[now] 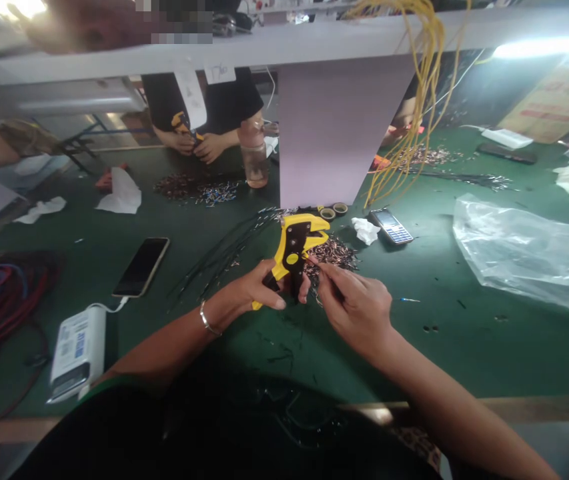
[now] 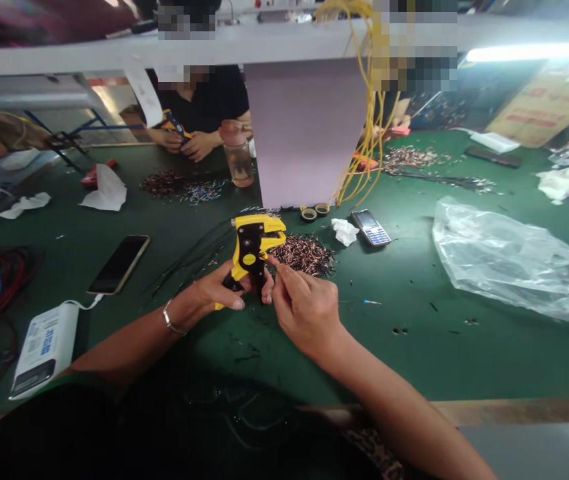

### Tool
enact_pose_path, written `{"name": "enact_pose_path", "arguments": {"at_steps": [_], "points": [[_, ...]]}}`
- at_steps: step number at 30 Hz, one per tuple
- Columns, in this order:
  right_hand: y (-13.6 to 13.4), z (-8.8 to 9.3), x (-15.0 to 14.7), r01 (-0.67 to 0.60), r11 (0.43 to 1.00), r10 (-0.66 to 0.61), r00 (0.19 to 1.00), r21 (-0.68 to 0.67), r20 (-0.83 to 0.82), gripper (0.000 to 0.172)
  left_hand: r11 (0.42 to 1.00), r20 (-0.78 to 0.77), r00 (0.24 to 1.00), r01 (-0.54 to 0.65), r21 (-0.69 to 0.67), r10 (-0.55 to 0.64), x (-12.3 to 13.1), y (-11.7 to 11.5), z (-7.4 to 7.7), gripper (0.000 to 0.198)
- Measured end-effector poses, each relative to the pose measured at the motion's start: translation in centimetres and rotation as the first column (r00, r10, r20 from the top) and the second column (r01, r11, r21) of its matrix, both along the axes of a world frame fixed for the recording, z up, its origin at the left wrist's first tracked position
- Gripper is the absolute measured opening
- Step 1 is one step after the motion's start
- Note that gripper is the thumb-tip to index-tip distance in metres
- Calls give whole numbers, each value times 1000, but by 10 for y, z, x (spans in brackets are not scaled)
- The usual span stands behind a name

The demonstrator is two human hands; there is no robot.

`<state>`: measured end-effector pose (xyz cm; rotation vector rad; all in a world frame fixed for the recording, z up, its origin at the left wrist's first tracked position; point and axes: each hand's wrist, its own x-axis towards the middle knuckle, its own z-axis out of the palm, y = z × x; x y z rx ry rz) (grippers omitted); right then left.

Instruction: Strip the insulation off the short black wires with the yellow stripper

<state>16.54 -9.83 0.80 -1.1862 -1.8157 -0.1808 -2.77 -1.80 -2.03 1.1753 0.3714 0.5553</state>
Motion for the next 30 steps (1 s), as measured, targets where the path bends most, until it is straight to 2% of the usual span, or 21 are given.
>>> {"name": "enact_pose_path", "arguments": {"at_steps": [5, 12, 18, 24, 30], "points": [[-1, 1, 1, 22, 997, -25, 999, 78, 43, 20, 1000, 0, 1000, 7, 27, -7, 1, -1, -3, 29], [0, 0, 3, 96, 985, -116, 983, 140, 144, 20, 1000, 2, 1000, 14, -12, -14, 1, -1, 0, 61], [4, -5, 6, 171, 971, -193, 974, 167, 122, 17, 999, -5, 999, 34, 5, -34, 2, -2, 1, 70], [3, -4, 3, 178, 966, -211, 961, 185, 177, 18, 999, -12, 1000, 29, 38, -29, 3, -4, 3, 65], [-3, 0, -3, 87, 980, -127, 965, 176, 230, 19, 994, -57, 998, 27, 103, -21, 3, -2, -2, 52]]}}
